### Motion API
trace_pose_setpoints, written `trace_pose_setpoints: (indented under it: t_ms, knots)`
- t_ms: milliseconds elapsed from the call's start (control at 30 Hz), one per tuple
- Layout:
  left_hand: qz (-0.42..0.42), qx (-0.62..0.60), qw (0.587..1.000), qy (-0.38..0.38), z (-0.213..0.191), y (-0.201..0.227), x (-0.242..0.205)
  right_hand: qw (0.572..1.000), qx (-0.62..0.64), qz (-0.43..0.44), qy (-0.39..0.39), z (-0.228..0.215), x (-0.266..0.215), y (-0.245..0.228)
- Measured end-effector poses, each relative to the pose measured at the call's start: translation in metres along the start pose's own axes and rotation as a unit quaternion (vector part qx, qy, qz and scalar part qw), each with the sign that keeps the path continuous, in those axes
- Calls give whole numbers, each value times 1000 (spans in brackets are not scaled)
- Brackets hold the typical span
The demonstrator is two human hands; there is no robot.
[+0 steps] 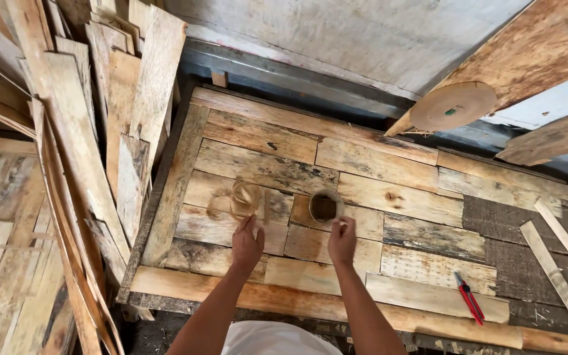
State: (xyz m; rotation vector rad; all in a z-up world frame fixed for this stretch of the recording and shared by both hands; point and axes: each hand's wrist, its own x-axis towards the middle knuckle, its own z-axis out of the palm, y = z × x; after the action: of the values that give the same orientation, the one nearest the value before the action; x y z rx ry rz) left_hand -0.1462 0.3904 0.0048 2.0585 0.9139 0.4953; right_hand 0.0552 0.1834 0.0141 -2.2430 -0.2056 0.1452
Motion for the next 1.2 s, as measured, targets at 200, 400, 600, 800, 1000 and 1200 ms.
trace_pose_setpoints:
  t_ms: [200, 400, 600, 800, 1000, 1200]
  knots:
    - [166, -50, 985, 17, -4, 44, -19, 881, 182, 121, -420, 0, -61, -111]
    - [258, -93, 960, -53, -2, 98, -40, 846, 360, 216, -327, 33, -46, -14]
    - [219, -75, 973, -1, 22, 131, -45, 822, 462, 145, -299, -33, -4, 60]
    - [113, -19, 993, -29, 57, 93, -49, 877, 422, 229, -19, -119, 50, 133]
    - [55, -49, 997, 24, 58, 83, -55, 938, 262, 192, 117, -138, 62, 146]
    - [-70, 9, 995, 71, 44, 66, -34, 968, 81, 217, 96, -126, 36, 100]
